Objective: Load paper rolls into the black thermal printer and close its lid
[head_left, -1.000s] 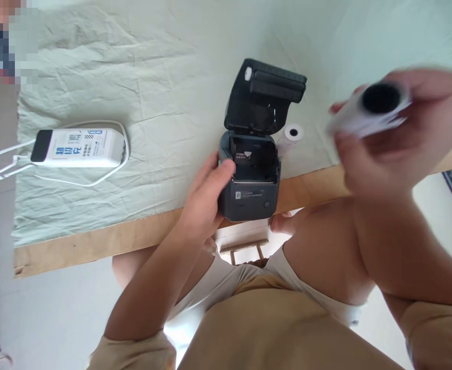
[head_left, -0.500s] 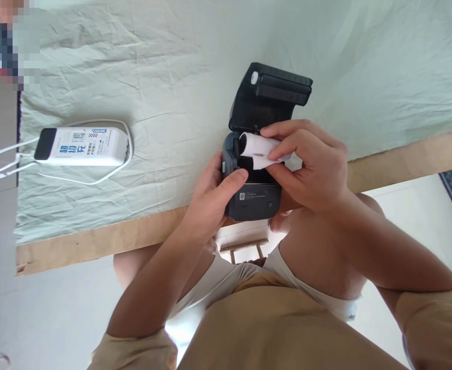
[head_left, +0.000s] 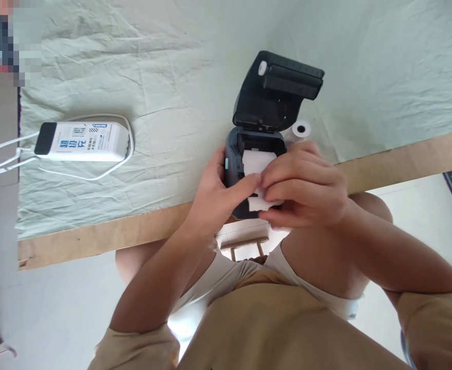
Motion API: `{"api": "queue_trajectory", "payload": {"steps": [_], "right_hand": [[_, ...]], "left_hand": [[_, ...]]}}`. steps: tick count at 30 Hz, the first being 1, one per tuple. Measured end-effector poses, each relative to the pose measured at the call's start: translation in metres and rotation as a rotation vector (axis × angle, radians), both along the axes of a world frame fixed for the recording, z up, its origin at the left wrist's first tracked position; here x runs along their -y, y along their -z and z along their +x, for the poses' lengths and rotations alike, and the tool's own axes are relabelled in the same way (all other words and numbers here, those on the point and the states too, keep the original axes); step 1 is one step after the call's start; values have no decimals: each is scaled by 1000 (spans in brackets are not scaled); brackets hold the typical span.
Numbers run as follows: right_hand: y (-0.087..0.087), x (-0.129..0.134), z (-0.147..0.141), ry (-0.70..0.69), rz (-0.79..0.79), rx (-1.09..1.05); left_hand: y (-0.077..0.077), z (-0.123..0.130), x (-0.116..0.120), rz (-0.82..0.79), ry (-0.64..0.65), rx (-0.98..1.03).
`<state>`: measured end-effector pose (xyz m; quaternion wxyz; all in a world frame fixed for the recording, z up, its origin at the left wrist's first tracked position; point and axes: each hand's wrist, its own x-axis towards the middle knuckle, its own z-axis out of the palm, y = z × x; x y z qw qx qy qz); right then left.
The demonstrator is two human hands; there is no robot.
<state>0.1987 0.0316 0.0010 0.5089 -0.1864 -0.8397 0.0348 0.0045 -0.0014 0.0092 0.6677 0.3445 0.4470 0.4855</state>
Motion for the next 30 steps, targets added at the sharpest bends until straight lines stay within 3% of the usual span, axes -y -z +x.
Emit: {"api": "queue_trajectory", "payload": {"steps": [3,5,7,13,20,30], "right_hand": [[-6,-6,10,176,27,-113],[-10,-10,17,347,-89,-102],[-12,-13,21,404,-221,-56],[-10,-6,18,284,-314,-246],[-1,-2,19,101,-794,-62],[-1,-8,20,112,-872,-3]], "left_hand": [[0,-2,0,-23,28,-40],[0,-3,-1,-19,46,-38],[-1,-3,-1,-19,34,-47],[-3,-2,1,-23,-32,-43],[-2,-3,3,-14,13,28],[-4,8,2,-42,-62,33]]}}
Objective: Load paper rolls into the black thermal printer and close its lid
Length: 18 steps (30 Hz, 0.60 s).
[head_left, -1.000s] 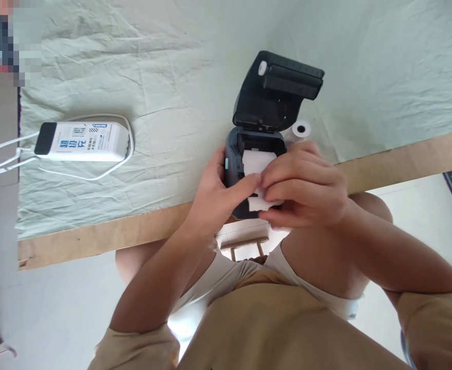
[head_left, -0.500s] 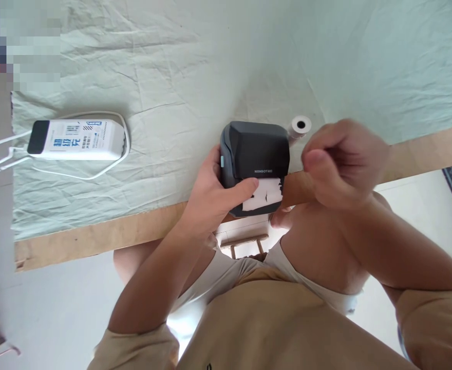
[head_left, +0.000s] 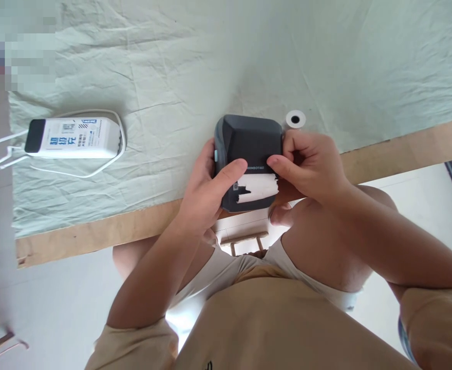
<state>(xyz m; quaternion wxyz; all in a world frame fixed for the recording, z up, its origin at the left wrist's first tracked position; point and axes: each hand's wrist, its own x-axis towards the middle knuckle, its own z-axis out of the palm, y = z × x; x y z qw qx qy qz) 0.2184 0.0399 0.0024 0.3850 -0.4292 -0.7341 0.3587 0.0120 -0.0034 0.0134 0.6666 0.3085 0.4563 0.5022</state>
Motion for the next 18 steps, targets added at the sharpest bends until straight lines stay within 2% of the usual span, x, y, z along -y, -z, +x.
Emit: {"api": "queue_trajectory", "payload": {"steps": [5,9,14,18], "right_hand": [[6,4,2,-12,51,-18],[8,4,5,-24,114,-50],[0,3,7,-67,78,-53],[-3,5,1,-13,260,-64]], "left_hand": [[8,1,-2,-2,-32,126],[13,1,-3,-3,-107,83],[10,1,-3,0,-126,78],[10,1,-5,-22,-142,112]]}}
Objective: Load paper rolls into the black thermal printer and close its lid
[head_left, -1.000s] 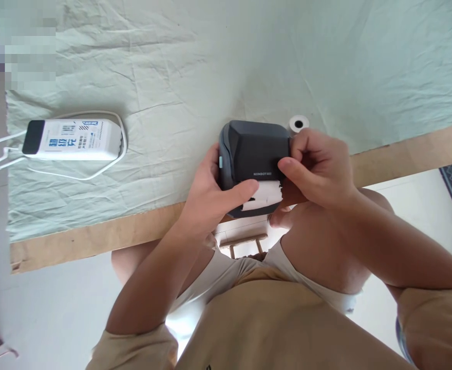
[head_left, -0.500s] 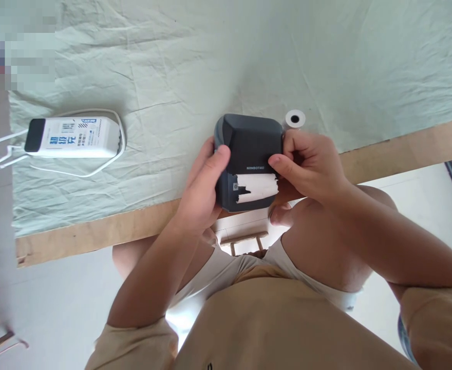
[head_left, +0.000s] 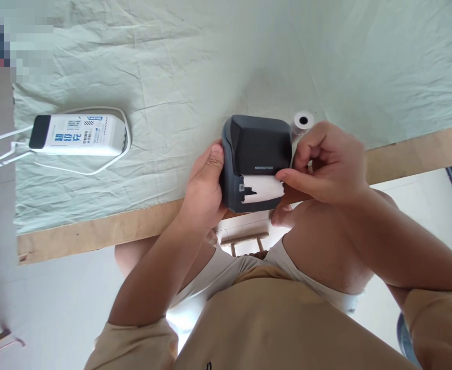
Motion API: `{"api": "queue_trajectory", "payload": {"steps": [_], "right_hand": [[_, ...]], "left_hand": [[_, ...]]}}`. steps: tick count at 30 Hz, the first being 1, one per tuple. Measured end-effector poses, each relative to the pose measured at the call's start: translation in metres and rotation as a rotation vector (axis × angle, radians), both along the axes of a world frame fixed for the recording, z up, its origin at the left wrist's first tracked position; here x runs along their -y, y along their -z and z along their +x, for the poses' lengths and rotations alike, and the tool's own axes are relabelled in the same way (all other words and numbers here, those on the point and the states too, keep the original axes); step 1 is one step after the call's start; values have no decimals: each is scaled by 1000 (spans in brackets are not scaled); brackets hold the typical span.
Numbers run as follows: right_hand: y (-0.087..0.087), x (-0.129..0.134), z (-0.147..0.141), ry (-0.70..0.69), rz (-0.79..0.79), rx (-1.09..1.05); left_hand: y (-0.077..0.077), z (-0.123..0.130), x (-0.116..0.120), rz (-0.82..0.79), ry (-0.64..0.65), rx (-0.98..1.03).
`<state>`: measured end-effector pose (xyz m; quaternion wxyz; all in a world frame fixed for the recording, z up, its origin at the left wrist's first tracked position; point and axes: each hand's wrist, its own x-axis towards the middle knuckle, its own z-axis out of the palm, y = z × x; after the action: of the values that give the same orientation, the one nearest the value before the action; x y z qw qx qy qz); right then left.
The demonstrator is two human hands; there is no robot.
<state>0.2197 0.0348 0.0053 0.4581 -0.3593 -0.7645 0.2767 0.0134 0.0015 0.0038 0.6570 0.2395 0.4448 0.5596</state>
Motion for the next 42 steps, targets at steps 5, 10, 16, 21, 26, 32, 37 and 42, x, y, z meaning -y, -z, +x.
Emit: {"api": "queue_trajectory", "payload": {"steps": [5,10,16,21,26,32,37,42], "right_hand": [[-1,-2,-15,160,267,-240],[-13,-6,-19,358,282,3],[-29,-8,-13,211,211,638],[-45,-4,-12,50,46,683],[-54,-17,22,99,-15,221],[-17,-74,78,491,-445,-312],[16,-74,85,528,-328,-109],[16,-57,85,432,-44,253]], "left_hand": [[1,2,-3,-29,-27,20],[-2,2,-3,-39,17,34],[-6,1,0,-26,31,2],[-6,-1,3,-27,25,-60],[-7,0,5,-74,2,-65],[-8,1,3,-108,11,-47],[-11,1,5,-152,62,-70],[-7,1,5,-87,55,-86]]}}
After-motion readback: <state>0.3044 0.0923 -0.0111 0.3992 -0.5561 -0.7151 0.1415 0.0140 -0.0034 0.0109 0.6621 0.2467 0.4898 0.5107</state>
